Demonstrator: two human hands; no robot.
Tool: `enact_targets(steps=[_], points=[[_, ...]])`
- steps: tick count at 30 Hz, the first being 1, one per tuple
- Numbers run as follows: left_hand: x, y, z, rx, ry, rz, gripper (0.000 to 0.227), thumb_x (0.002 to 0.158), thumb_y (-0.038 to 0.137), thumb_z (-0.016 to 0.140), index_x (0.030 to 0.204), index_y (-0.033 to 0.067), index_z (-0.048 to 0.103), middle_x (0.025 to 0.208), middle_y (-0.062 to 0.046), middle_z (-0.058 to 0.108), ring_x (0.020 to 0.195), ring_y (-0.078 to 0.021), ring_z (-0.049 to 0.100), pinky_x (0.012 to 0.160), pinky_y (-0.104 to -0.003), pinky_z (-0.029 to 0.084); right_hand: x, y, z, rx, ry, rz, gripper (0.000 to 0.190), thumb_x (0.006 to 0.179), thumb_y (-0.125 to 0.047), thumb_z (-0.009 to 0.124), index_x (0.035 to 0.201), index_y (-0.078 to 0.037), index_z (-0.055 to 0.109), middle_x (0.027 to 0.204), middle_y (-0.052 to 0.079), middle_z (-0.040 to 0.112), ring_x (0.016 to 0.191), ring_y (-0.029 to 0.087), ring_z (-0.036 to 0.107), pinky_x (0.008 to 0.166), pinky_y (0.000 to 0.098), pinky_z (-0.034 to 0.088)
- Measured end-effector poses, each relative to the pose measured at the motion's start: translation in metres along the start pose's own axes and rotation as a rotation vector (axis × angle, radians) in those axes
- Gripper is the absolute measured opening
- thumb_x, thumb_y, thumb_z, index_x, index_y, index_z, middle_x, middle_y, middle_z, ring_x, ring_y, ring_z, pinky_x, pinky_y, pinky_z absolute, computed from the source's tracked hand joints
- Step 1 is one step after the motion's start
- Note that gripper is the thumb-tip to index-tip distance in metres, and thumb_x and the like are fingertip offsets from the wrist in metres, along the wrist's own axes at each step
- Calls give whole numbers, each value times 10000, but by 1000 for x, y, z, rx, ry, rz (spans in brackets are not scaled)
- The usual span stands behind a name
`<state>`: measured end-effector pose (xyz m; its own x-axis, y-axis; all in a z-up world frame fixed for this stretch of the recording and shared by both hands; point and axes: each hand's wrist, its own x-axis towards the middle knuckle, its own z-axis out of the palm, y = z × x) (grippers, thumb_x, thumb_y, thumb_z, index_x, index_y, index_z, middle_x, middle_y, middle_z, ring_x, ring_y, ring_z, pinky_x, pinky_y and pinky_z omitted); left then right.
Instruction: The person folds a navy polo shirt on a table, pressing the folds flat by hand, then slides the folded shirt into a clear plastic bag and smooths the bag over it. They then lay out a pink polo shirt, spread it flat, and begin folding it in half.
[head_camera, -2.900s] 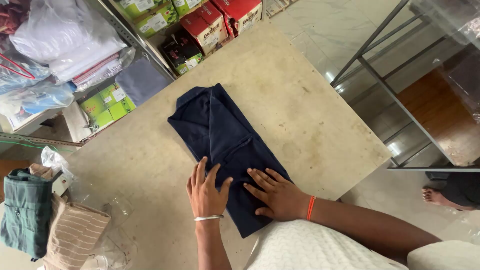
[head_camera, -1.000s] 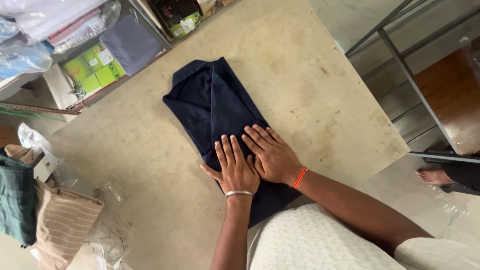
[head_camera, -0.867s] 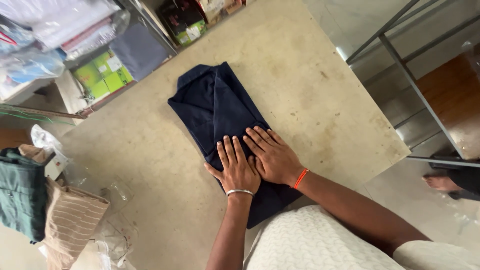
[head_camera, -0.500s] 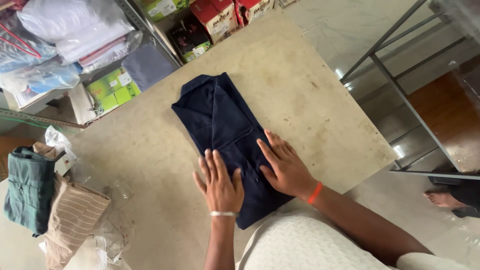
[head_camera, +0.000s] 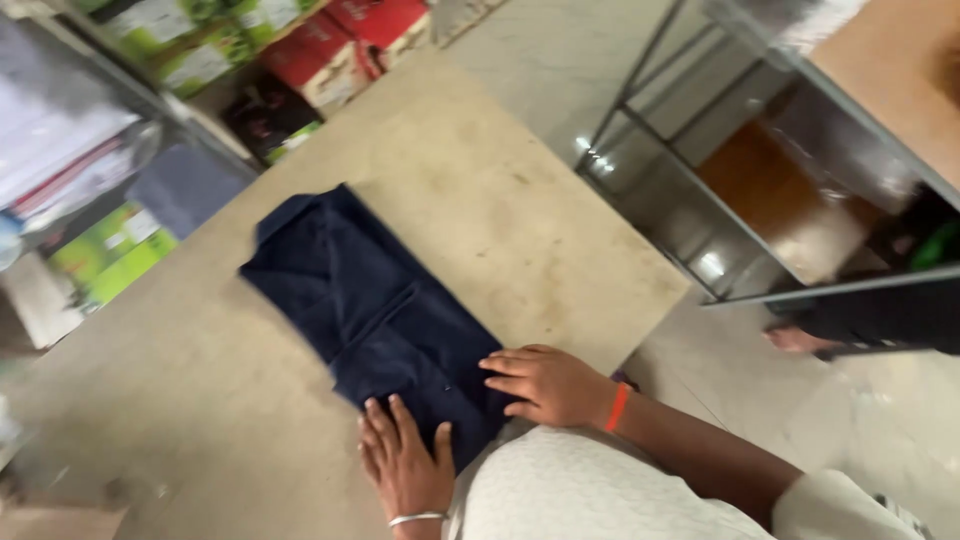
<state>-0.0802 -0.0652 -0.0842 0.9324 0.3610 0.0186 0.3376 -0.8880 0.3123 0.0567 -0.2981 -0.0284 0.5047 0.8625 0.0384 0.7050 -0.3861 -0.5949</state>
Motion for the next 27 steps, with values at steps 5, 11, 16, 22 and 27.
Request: enact_targets(steps=[5, 11, 16, 22, 27], points=[[0, -7, 4, 27, -56, -12, 870, 855, 551, 598, 1543, 82, 347, 1638, -233, 254, 1509, -411, 215, 1184, -553, 172, -2, 2, -1, 27, -71, 28, 512, 868, -309, 765, 1297, -45, 676, 1521, 116, 541, 1427, 295, 473, 1136, 449, 394], [-19, -49, 21, -135, 97, 124, 973, 697, 609, 687, 1499, 106, 461, 1577, -194, 426, 1480, -399, 364, 1179, -541, 244, -2, 5, -8, 59, -173, 29, 633, 763, -212, 804, 1352, -48, 641, 1573, 107, 455, 1460, 300, 404, 1156, 454, 353], [-43, -111, 78, -102, 109, 385, 1151, 516, 808, 702, 1388, 77, 532, 1437, -196, 517, 1335, -421, 464, 1113, -570, 250, -3, 10, -1, 56, -162, 29, 609, 769, -71, 744, 1369, -70, 644, 1602, 90, 442, 1481, 285, 397, 1176, 443, 348], [-53, -142, 117, -35, 240, 451, 1108, 547, 917, 561, 1272, 83, 640, 1361, -179, 599, 1252, -431, 529, 1095, -544, 289, -1, 13, 2, 62, -150, 31, 567, 780, -20, 705, 1341, -89, 671, 1585, 75, 476, 1473, 273, 416, 1171, 434, 361], [-54, -164, 142, 93, 61, 360, 978, 425, 648, 726, 1282, 178, 700, 1341, -111, 637, 1272, -383, 560, 1096, -529, 318, -1, 13, 5, 72, -135, 51, 546, 780, -20, 697, 1320, -101, 689, 1571, 61, 493, 1462, 260, 433, 1163, 428, 370]])
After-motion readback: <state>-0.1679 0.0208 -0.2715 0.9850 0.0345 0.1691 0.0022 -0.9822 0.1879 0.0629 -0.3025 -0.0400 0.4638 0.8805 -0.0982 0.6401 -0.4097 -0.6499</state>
